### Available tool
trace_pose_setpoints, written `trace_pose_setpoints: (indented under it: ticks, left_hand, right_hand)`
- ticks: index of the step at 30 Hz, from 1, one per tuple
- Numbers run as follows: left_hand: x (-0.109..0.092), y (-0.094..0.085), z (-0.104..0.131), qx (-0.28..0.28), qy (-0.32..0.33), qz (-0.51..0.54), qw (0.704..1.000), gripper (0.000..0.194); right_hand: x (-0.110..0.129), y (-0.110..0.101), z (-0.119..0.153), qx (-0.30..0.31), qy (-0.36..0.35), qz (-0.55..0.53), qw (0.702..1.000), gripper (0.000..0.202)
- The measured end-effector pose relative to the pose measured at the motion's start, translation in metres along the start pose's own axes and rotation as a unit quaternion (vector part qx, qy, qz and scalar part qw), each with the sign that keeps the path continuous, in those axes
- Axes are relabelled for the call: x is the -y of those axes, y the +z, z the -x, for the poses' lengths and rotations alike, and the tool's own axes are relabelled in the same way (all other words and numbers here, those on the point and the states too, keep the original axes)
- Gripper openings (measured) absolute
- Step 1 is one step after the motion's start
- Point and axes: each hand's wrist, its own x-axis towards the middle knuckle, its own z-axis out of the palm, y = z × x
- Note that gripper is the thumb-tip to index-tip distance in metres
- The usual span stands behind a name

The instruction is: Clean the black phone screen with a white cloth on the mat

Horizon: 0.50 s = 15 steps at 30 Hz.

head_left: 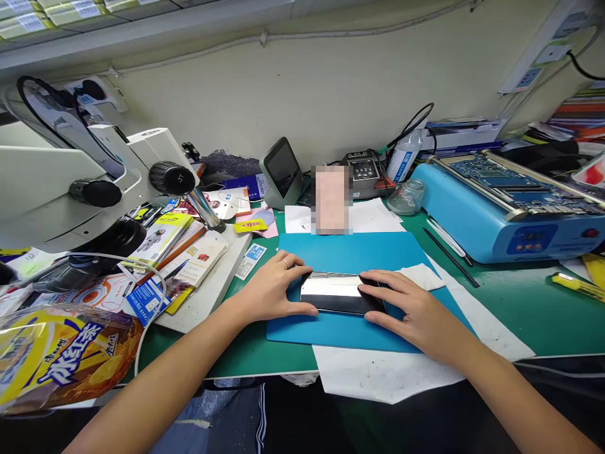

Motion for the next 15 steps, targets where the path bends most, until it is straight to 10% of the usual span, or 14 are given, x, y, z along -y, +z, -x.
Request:
trace_pose_setpoints:
  ticks: [15]
  left_hand:
    - [0.0009, 0.0031, 0.0001, -0.005, -0.006, 0.013, 1.0, 0.074]
  right_hand:
    - [0.0063, -0.0032, -0.0002, 0.006, 0.025, -0.011, 1.0, 0.051]
